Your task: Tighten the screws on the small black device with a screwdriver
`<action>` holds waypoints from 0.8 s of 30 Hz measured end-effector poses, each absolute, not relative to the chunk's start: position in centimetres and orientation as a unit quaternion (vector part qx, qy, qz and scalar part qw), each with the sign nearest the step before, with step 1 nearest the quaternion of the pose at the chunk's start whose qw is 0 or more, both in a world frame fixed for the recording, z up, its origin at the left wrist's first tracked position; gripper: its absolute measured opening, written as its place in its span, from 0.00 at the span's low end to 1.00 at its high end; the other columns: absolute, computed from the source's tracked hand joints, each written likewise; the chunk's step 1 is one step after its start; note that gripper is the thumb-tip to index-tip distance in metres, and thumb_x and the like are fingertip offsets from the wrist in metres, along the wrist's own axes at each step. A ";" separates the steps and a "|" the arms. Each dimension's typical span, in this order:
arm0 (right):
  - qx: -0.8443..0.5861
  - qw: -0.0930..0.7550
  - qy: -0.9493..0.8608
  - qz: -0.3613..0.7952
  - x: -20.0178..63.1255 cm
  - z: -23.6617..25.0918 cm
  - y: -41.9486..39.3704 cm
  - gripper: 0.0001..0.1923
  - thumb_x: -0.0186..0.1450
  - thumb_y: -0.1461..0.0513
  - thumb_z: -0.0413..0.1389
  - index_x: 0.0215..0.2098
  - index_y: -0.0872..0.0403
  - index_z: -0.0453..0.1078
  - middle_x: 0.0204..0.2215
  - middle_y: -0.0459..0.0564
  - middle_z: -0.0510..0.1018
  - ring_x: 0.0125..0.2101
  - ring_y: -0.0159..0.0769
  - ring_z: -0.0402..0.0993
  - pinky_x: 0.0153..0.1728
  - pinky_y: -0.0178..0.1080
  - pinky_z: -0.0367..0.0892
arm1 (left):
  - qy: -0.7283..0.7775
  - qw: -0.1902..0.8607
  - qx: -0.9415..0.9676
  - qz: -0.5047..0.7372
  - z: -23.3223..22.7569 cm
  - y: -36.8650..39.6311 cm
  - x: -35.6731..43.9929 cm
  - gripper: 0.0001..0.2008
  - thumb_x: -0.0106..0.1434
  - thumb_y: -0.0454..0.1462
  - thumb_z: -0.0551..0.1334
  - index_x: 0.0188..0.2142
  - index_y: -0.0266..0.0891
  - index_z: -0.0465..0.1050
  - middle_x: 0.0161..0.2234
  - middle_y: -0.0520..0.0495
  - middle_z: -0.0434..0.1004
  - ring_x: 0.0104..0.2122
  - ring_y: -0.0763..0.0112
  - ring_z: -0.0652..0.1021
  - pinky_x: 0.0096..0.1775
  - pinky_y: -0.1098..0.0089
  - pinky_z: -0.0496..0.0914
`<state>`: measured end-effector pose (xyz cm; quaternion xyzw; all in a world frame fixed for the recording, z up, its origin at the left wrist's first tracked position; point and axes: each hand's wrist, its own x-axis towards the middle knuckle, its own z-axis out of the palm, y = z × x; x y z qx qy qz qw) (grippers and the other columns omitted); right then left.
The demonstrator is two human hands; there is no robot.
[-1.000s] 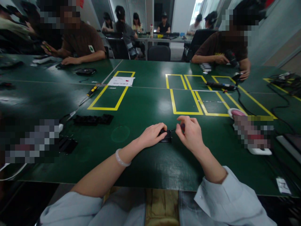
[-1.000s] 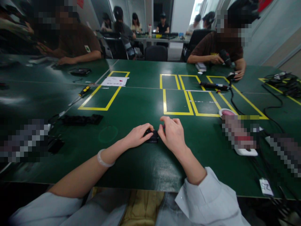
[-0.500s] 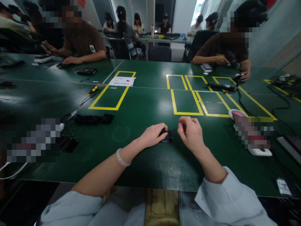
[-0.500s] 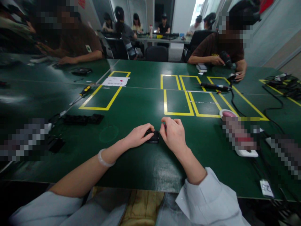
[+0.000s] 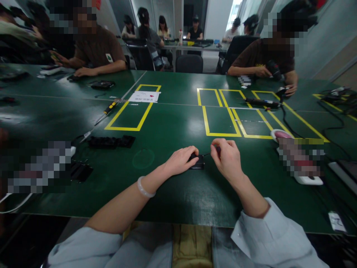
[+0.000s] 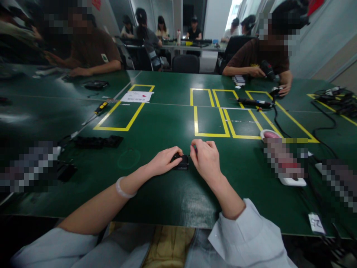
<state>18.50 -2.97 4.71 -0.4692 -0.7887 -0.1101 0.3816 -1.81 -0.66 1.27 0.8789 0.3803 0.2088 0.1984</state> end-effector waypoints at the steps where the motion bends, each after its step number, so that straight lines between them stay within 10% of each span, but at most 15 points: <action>1: -0.470 0.382 -0.788 -0.113 18.5 4.7 -2.9 0.03 0.67 0.63 0.49 0.39 0.53 0.65 0.25 0.45 0.73 0.25 0.33 0.66 0.37 0.38 0.62 | 0.381 0.198 0.879 0.207 1.3 -0.6 -1.8 0.06 0.68 0.39 0.54 0.43 0.41 0.64 0.41 0.48 0.74 0.41 0.66 0.76 0.44 0.66 0.70; 24: -0.473 0.383 -0.784 -0.121 18.5 4.8 -3.0 0.05 0.66 0.64 0.50 0.41 0.53 0.65 0.26 0.45 0.74 0.26 0.34 0.66 0.37 0.38 0.62 | 0.379 0.195 0.881 0.205 1.2 -0.6 -1.8 0.06 0.68 0.39 0.54 0.43 0.41 0.64 0.41 0.48 0.73 0.41 0.66 0.76 0.44 0.66 0.69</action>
